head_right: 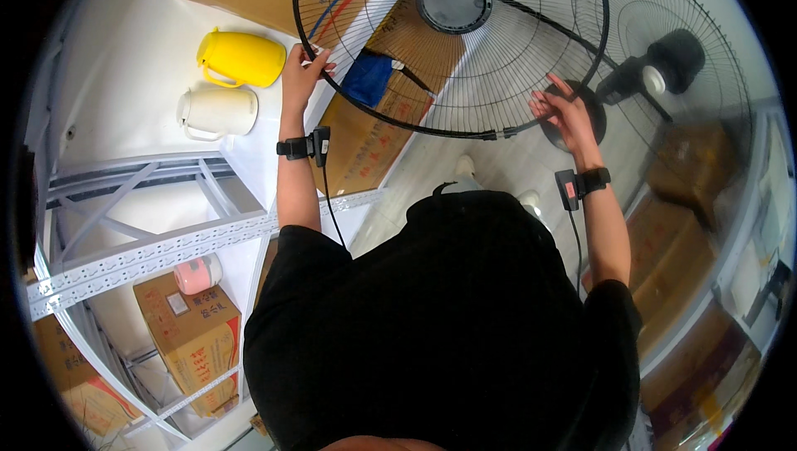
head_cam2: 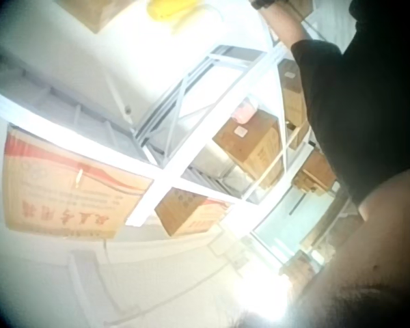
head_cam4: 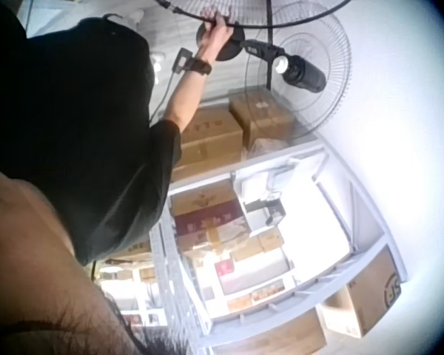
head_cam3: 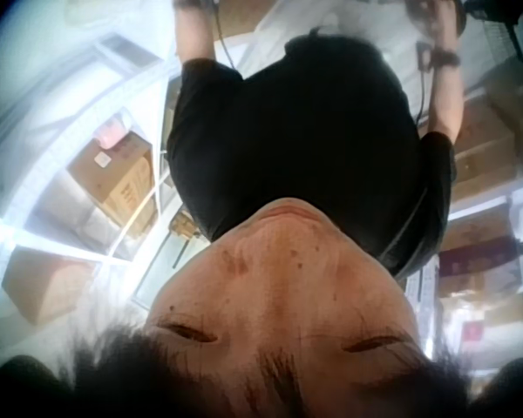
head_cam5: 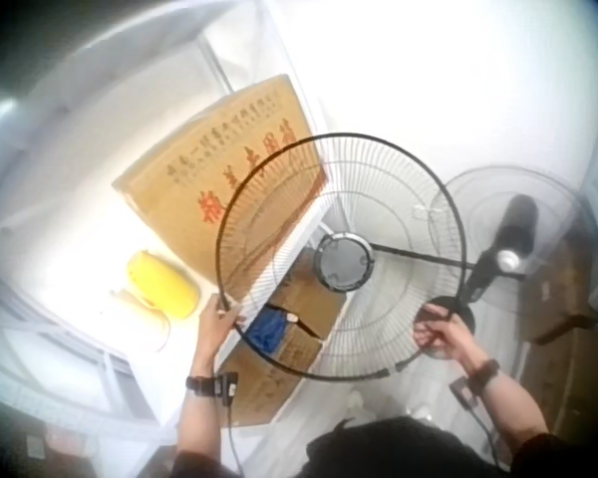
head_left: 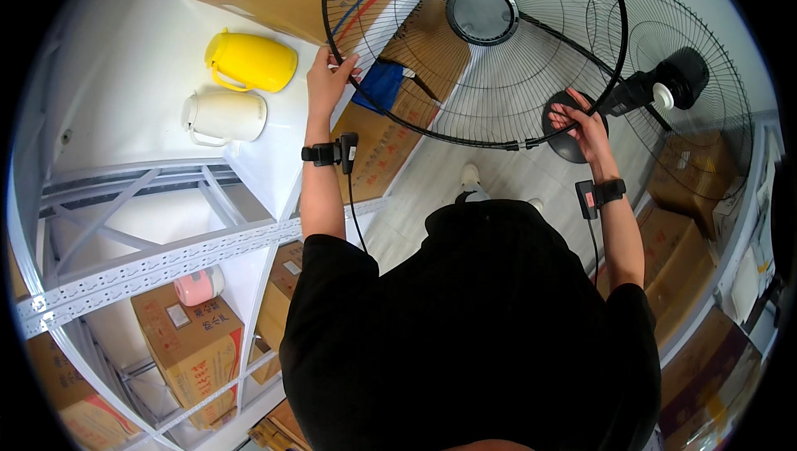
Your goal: The person assembles a standing fan by attaching the front grille to the fan head. They then use a screwdriver to tighten the screw securing the grille in place.
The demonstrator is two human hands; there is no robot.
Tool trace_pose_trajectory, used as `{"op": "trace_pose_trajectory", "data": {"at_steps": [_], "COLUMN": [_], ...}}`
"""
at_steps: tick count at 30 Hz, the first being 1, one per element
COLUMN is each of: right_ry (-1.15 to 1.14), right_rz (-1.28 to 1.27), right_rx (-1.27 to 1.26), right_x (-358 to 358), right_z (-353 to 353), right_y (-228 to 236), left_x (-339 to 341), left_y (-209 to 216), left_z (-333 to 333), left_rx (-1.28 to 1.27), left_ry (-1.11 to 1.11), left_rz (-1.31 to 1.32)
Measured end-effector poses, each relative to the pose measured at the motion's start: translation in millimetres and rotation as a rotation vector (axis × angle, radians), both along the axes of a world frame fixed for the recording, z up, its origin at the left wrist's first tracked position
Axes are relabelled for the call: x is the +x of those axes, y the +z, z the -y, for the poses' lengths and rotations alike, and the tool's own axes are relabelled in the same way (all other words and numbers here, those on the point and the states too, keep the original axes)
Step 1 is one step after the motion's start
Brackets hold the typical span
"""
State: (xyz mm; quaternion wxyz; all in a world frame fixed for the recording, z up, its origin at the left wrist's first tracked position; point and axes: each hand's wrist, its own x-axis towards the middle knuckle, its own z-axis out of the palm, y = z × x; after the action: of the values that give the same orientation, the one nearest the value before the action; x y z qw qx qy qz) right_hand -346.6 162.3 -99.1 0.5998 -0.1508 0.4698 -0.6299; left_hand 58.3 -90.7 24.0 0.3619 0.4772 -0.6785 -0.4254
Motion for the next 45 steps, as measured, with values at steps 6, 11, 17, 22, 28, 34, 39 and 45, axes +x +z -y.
{"op": "trace_pose_trajectory", "data": {"at_steps": [6, 11, 17, 22, 28, 34, 39, 45], "right_ry": [-0.029, -0.041, -0.016, -0.020, -0.029, -0.038, -0.042, -0.014], "right_rz": [-0.020, -0.037, -0.051, -0.028, -0.015, -0.025, 0.033, 0.038], "right_rx": [0.010, 0.017, 0.013, 0.022, 0.028, 0.028, 0.042, 0.043], "right_x": [-2, 0, -1, -2, -2, 0, 3, -3], "right_z": [4, 6, 8, 8, 11, 12, 12, 13], "right_y": [-1, 3, 5, 5, 8, 7, 10, 5], "left_x": [-6, -13, -10, -7, 1, -9, -16, -15], "left_y": [-1, 6, 3, -9, -41, -36, -33, -27], "left_z": [-2, -8, -2, 3, 7, -19, -17, -16], "left_rx": [-0.068, -0.091, -0.144, -0.093, -0.024, 0.102, 0.067, 0.022], "left_ry": [0.032, 0.107, 0.118, 0.092, 0.044, 0.082, 0.129, 0.106], "left_rz": [0.070, 0.167, 0.252, 0.060, 0.000, -0.003, 0.092, 0.071]}}
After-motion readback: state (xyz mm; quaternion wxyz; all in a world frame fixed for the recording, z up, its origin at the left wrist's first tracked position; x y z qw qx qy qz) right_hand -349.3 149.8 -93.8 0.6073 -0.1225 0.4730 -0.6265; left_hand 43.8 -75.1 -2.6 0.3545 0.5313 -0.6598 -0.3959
